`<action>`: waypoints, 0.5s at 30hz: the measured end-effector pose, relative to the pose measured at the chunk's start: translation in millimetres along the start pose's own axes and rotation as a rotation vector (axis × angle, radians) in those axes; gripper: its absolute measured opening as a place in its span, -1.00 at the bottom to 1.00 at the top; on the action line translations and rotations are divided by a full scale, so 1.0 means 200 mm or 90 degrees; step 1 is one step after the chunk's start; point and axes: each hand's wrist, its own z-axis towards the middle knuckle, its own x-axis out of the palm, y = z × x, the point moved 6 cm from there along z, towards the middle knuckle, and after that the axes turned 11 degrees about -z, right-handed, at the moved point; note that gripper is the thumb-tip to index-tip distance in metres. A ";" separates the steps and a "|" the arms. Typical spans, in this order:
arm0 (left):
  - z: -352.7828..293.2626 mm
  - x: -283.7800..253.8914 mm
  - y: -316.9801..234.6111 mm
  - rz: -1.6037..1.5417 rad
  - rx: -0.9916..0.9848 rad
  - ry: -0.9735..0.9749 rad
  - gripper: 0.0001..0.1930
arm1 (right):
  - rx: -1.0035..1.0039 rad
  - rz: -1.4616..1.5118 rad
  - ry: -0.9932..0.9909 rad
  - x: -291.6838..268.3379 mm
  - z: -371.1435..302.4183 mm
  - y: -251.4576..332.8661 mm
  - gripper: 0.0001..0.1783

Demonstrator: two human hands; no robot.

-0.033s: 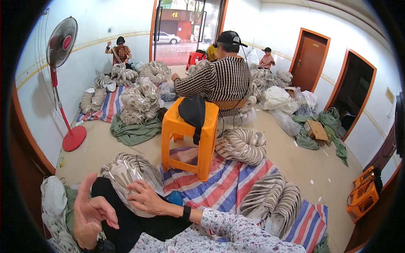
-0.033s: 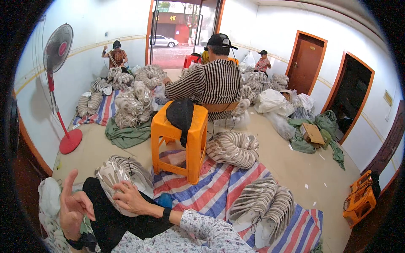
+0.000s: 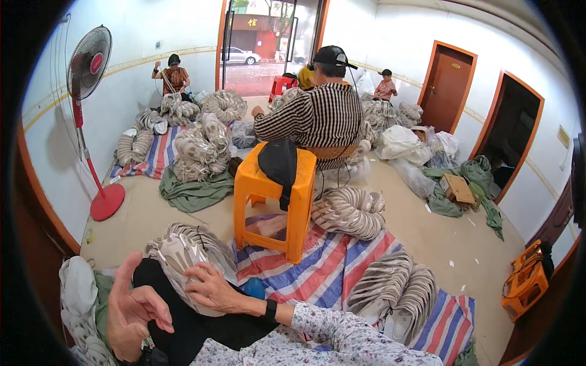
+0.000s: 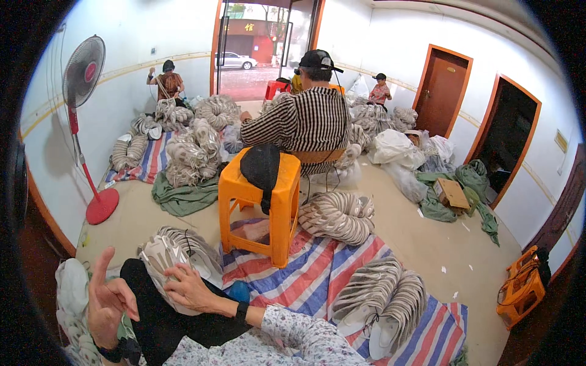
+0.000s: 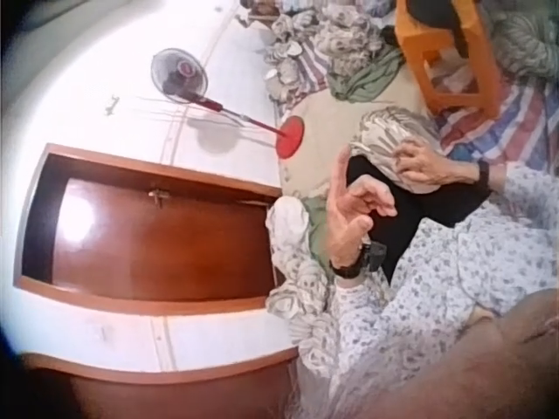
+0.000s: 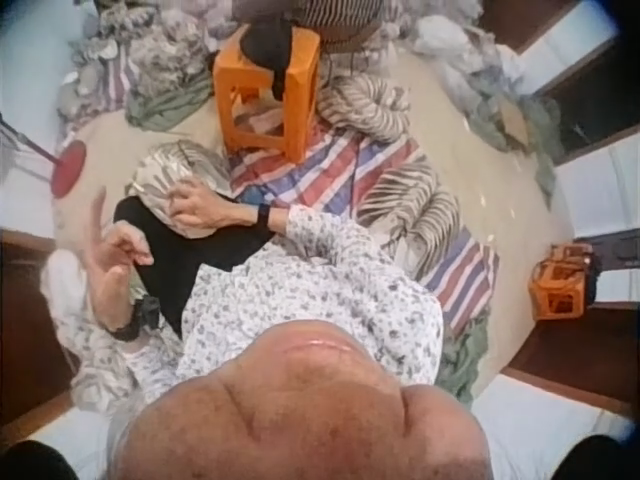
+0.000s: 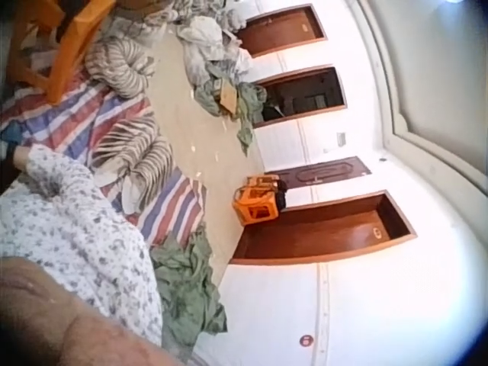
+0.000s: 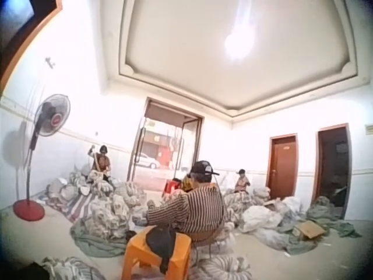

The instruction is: Threading and lacing shoe components together as part of a manual manufacturing process.

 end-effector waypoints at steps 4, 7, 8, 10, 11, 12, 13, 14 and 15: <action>0.05 -0.05 0.05 0.006 -0.022 0.006 0.30 | 0.022 0.002 0.033 -0.02 0.02 -0.02 -0.80; 0.07 -0.13 0.11 0.003 -0.019 -0.009 0.28 | 0.015 0.007 0.022 -0.04 0.01 -0.01 -0.79; 0.11 -0.14 0.10 -0.001 0.001 -0.011 0.27 | 0.017 0.013 0.024 -0.04 0.03 -0.02 -0.79; 0.14 -0.13 0.08 0.030 0.004 -0.028 0.30 | 0.019 -0.006 0.021 -0.02 0.03 -0.03 -0.78; 0.15 -0.12 0.06 0.062 0.004 -0.045 0.33 | 0.022 -0.006 0.025 -0.02 0.04 -0.04 -0.78; 0.12 -0.10 0.03 0.057 -0.005 -0.046 0.33 | 0.025 0.003 0.030 -0.02 0.04 -0.03 -0.77; 0.09 -0.08 -0.04 0.091 0.052 -0.056 0.31 | 0.027 0.013 0.036 -0.02 0.03 -0.02 -0.77; 0.07 -0.07 -0.10 0.131 0.122 -0.070 0.30 | 0.009 0.009 0.039 -0.04 0.08 -0.03 -0.77; 0.08 -0.09 -0.11 0.132 0.125 -0.075 0.30 | 0.004 0.012 0.041 -0.04 0.06 -0.02 -0.77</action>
